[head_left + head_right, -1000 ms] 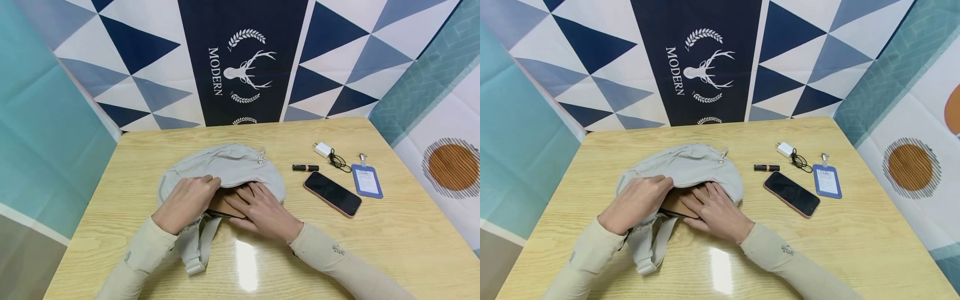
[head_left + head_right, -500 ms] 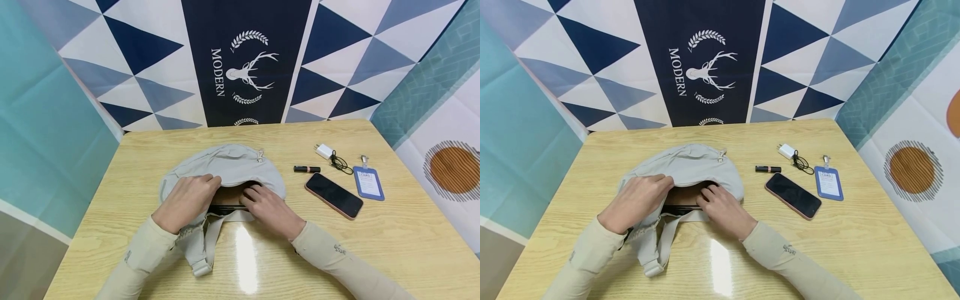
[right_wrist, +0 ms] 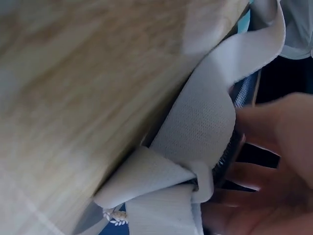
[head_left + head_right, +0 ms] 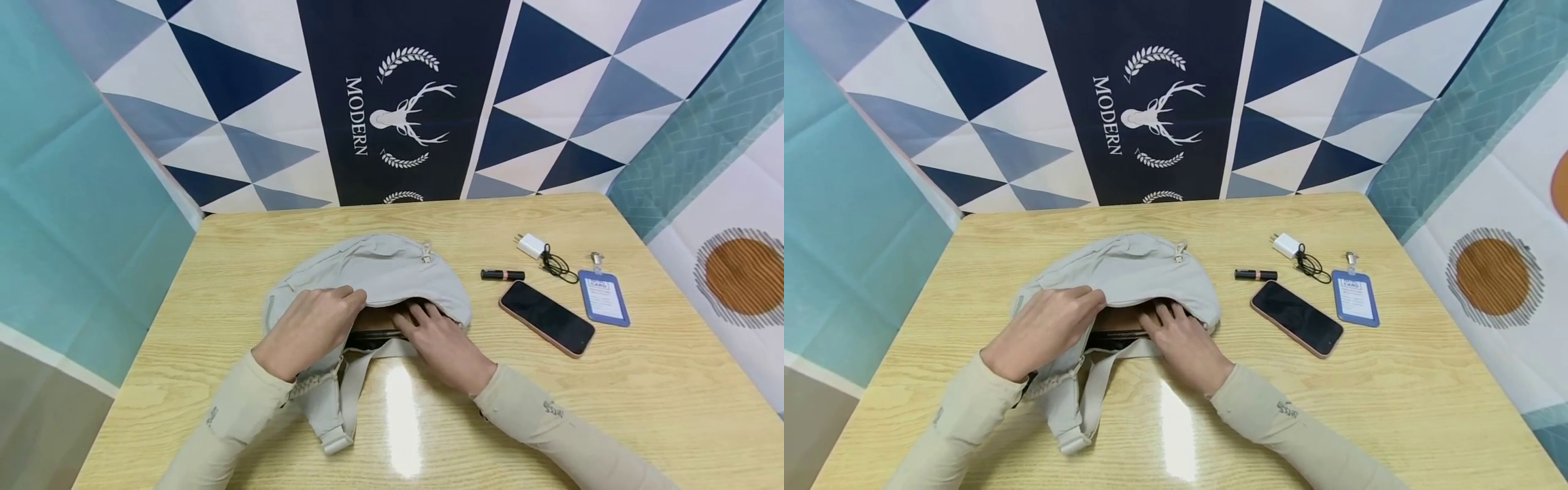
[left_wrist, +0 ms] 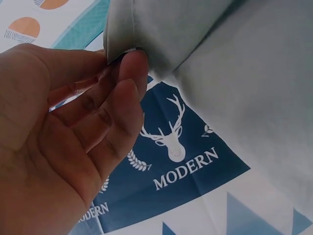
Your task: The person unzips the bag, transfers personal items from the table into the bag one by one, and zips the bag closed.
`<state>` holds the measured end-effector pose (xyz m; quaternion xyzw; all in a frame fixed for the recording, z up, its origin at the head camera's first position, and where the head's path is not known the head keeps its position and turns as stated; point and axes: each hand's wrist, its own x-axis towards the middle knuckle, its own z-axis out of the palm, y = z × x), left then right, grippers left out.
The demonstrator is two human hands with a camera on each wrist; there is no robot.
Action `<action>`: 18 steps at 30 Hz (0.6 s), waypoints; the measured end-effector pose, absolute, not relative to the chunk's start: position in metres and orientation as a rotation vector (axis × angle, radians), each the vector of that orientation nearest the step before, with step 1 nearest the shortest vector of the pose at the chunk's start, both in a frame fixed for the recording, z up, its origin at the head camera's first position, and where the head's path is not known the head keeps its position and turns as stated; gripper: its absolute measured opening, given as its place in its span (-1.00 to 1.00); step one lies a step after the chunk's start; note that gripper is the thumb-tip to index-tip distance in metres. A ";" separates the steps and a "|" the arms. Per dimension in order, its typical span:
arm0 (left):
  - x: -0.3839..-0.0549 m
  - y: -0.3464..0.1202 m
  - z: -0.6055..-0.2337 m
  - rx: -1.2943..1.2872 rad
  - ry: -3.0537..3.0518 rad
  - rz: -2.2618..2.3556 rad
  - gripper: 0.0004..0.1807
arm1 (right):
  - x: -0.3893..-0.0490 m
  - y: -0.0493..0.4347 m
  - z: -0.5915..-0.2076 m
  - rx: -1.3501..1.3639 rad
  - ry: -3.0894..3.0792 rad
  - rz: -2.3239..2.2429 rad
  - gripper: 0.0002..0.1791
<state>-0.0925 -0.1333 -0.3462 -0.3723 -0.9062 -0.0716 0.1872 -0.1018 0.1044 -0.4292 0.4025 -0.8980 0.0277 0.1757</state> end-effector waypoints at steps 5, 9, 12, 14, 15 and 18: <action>-0.093 -0.134 -0.346 -1.046 -2.549 -0.199 -0.72 | -0.108 0.106 -0.427 1.116 -2.536 0.147 -0.50; -0.093 -0.135 -0.346 -1.051 -2.553 -0.195 -0.72 | -0.113 0.109 -0.427 1.134 -2.557 0.180 -0.45; -0.093 -0.135 -0.346 -1.051 -2.553 -0.187 -0.72 | -0.116 0.112 -0.428 1.122 -2.580 0.204 -0.48; -0.093 -0.135 -0.347 -1.051 -2.550 -0.181 -0.72 | -0.118 0.114 -0.428 1.078 -2.594 0.204 -0.55; -0.093 -0.135 -0.347 -1.053 -2.550 -0.178 -0.72 | -0.119 0.114 -0.428 1.044 -2.602 0.197 -0.58; -0.094 -0.133 -0.348 -1.063 -2.551 -0.178 -0.72 | -0.119 0.115 -0.428 0.952 -2.616 0.149 -0.66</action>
